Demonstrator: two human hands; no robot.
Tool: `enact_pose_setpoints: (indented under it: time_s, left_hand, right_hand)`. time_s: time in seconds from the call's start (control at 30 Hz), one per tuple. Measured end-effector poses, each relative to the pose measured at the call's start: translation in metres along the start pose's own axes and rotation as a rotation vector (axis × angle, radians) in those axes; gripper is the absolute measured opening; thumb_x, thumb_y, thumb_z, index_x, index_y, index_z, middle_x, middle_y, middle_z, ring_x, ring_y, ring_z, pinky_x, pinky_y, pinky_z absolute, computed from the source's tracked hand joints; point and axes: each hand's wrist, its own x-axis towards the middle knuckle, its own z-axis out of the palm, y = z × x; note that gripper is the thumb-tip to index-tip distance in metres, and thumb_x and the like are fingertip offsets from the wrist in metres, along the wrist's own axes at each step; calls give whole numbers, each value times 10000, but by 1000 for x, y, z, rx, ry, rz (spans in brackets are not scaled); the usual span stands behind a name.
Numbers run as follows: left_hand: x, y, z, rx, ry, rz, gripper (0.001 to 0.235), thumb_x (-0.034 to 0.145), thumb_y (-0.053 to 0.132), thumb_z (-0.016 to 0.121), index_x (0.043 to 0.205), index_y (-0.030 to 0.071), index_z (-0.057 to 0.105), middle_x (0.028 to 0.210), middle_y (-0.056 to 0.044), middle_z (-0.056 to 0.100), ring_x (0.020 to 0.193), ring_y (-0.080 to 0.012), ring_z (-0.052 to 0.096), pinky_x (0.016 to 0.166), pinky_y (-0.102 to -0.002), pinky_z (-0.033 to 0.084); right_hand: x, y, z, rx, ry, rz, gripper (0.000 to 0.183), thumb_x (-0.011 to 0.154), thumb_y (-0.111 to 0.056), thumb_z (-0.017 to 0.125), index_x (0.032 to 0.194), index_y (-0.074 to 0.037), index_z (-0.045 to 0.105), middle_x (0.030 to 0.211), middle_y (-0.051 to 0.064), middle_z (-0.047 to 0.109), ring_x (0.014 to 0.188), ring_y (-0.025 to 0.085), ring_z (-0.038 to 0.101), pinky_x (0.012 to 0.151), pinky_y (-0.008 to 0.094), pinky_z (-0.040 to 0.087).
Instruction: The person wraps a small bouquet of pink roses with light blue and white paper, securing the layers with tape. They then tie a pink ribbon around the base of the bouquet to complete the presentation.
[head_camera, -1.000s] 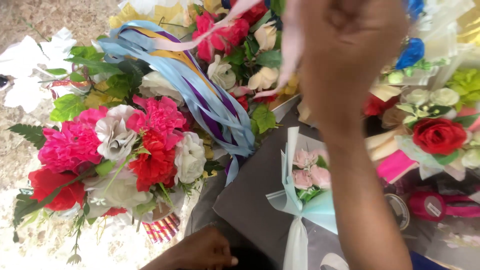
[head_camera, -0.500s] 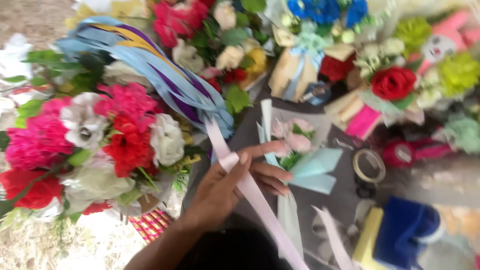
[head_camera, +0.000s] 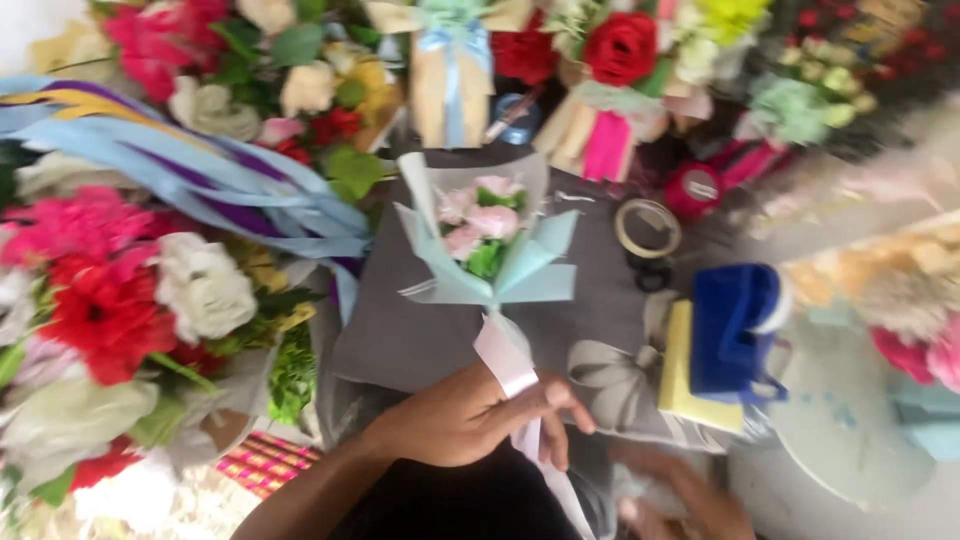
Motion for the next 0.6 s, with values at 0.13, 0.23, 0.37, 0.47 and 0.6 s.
enact_pose_setpoints:
  time_s: [0.13, 0.23, 0.37, 0.47, 0.6]
  left_hand:
    - [19, -6, 13, 104, -137, -110, 519, 1077, 446, 318, 1146, 79, 678, 899, -41, 775, 799, -170, 698, 821, -282, 542]
    - [21, -25, 20, 162, -85, 56, 227, 1083, 166, 460, 1166, 6, 599, 1024, -139, 713, 787, -206, 722, 710, -340, 604]
    - [11, -40, 15, 308, -39, -38, 470, 1113, 332, 373, 894, 136, 740, 842, -48, 739, 785, -193, 708, 825, -333, 523]
    - [0, -45, 10, 351, 17, -19, 466, 1078, 441, 442, 910, 58, 648, 710, -61, 579, 642, -130, 565, 604, -368, 418]
    - [-16, -65, -6, -94, 28, -49, 533, 1017, 437, 508, 1350, 34, 611, 1175, -147, 748, 994, -232, 742, 806, -323, 607]
  right_hand:
    - [96, -129, -16, 320, -51, 32, 686, 843, -622, 563, 1286, -127, 734, 1320, 58, 800, 1257, 188, 738, 1016, 365, 570]
    - [120, -124, 8, 581, -127, -150, 390, 874, -389, 723, 1120, -91, 774, 1158, 103, 825, 1026, 217, 803, 878, 346, 666]
    - [118, -116, 31, 694, 3, 30, 79, 836, -81, 817, 884, -21, 802, 926, 50, 810, 792, 94, 693, 689, 254, 592]
    - [116, -114, 15, 885, -91, 127, 119, 860, -107, 750, 874, 4, 791, 989, 189, 891, 936, 278, 864, 843, 366, 665]
    - [117, -88, -4, 950, -422, 43, 225, 929, -126, 750, 780, 25, 674, 607, 122, 684, 465, 141, 534, 423, 283, 401]
